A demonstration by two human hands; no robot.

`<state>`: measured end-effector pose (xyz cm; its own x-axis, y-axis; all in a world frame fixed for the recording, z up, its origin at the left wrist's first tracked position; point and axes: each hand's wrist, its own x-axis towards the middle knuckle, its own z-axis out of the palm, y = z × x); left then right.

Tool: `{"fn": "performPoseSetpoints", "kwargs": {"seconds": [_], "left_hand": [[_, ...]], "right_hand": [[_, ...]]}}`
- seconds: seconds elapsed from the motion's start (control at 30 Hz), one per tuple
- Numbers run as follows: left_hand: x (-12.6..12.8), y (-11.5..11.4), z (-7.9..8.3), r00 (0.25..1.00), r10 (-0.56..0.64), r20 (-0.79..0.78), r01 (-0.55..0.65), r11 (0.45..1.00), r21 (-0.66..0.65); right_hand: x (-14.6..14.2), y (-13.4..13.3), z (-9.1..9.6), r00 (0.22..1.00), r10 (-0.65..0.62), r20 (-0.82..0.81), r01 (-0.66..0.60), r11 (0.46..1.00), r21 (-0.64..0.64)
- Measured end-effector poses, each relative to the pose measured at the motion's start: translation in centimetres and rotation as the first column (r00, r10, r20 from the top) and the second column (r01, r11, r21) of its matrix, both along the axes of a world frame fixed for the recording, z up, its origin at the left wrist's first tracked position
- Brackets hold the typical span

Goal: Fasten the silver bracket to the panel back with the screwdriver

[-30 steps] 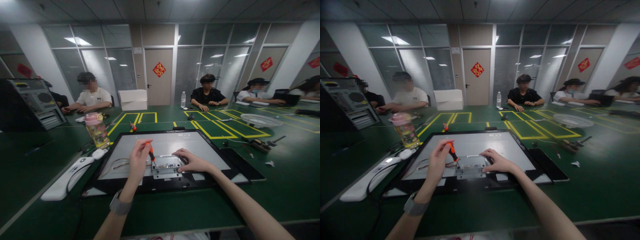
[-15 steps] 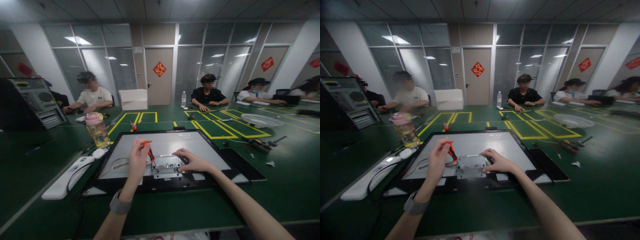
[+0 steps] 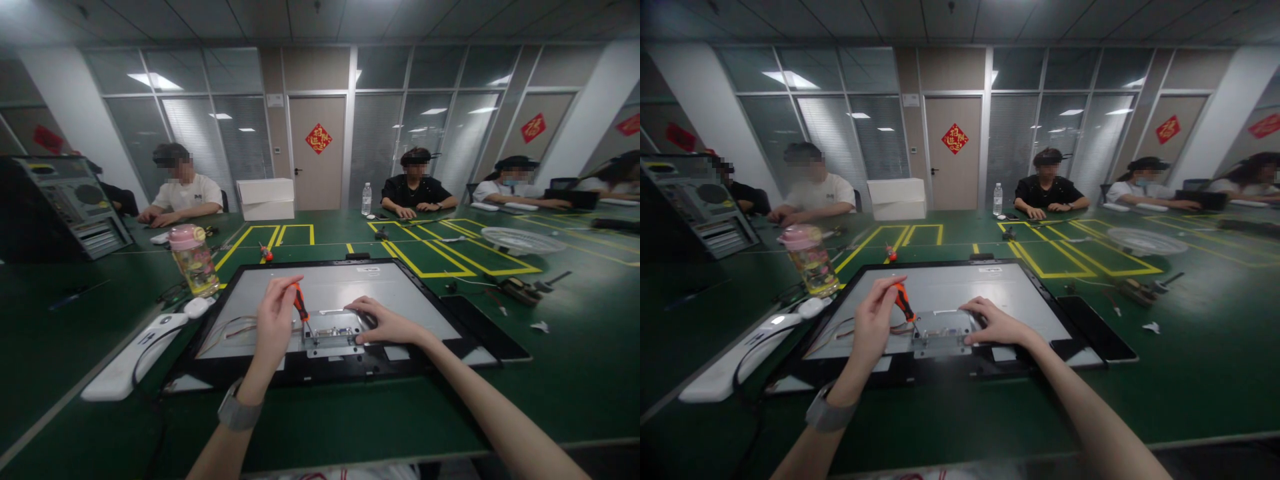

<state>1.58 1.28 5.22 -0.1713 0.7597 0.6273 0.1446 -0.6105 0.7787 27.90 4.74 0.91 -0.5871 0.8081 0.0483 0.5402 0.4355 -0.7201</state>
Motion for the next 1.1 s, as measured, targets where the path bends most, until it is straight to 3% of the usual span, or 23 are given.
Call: {"fn": "performPoseSetpoints", "kwargs": {"seconds": [0.1,0.3,0.53,0.73,0.9,1.1], "left_hand": [[-0.18,0.06,-0.16,0.997,-0.045,0.055,0.049,0.996,-0.074],[-0.05,0.0,-0.13,0.999,-0.002,-0.034,0.002,1.0,0.003],[-0.03,0.07,-0.23,0.999,-0.031,0.013,0.032,0.996,-0.085],[-0.04,0.03,-0.16,0.998,0.061,-0.034,-0.061,0.998,0.005],[-0.06,0.03,-0.14,0.999,0.05,0.009,-0.05,0.997,-0.064],[0.02,0.2,-0.22,0.995,0.097,-0.028,-0.097,0.995,-0.001]], "right_hand": [[0.02,-0.04,0.06,1.0,-0.001,0.006,0.001,1.0,0.0],[0.05,0.16,-0.15,1.0,0.018,-0.003,-0.018,1.0,0.023],[-0.06,0.04,0.04,1.0,0.004,0.004,-0.004,1.0,0.005],[-0.05,-0.06,0.2,1.0,0.003,0.007,-0.003,1.0,-0.005],[-0.03,-0.07,0.25,1.0,0.003,0.012,-0.003,1.0,-0.009],[-0.12,-0.16,0.28,1.0,-0.003,-0.003,0.003,1.0,-0.013]]}}
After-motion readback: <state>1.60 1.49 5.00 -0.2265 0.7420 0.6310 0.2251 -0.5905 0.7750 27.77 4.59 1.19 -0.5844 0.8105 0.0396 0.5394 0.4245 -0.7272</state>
